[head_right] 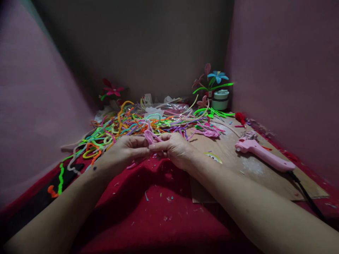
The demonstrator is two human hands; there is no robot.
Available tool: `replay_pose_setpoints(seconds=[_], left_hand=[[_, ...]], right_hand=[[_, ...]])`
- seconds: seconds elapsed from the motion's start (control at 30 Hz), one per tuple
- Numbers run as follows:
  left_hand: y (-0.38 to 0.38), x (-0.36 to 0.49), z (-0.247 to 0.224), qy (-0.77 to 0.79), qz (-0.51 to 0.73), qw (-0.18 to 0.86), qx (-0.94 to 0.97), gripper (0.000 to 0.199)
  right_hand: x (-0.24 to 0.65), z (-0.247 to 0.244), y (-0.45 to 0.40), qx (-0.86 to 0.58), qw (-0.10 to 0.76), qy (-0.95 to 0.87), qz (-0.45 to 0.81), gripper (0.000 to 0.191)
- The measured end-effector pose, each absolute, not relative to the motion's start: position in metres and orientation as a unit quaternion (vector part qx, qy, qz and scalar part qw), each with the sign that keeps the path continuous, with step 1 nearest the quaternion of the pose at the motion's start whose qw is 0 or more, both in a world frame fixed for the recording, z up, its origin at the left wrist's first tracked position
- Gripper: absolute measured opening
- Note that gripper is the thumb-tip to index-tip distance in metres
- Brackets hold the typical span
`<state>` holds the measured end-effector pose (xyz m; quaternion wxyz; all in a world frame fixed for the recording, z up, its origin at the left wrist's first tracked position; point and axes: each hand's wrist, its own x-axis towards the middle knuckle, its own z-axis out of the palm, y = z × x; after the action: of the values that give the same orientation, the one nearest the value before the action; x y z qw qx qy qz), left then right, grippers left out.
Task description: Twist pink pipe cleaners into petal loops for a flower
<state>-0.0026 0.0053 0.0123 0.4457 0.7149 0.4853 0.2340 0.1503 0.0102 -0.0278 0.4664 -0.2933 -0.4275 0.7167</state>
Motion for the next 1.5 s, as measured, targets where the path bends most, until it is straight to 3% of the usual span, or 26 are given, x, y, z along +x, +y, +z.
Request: replay_pose_setpoints(seconds=[0.27,0.43,0.63,1.07,1.27,1.37,1.5], left_hand=[[0.006,-0.002,0.011,0.458,0.212,0.411,0.759,0.01],[0.008,-0.003,0.015,0.461,0.263,0.347,0.773,0.013],[0.003,0.001,0.013,0.498,0.309,0.427,0.688,0.022],[0.006,0.005,0.001,0.481,0.319,0.407,0.708,0.01],[0.008,0.0,0.006,0.464,0.334,0.461,0.679,0.013],[0.008,-0.004,0.016,0.505,0.322,0.42,0.682,0.01],[0.006,-0.005,0.021,0.552,0.269,0.353,0.706,0.009]], right_hand=[[0.15,-0.034,0.013,-0.311,0.454,-0.421,0.721,0.017],[0.148,-0.035,0.013,-0.327,0.497,-0.401,0.696,0.018],[0.143,-0.038,0.008,-0.372,0.502,-0.445,0.642,0.017],[0.138,-0.035,0.001,-0.438,0.5,-0.466,0.584,0.015],[0.141,-0.036,0.003,-0.386,0.505,-0.468,0.614,0.012],[0.145,-0.029,0.004,-0.377,0.496,-0.487,0.612,0.017],[0.149,-0.019,0.004,-0.389,0.504,-0.576,0.513,0.022]])
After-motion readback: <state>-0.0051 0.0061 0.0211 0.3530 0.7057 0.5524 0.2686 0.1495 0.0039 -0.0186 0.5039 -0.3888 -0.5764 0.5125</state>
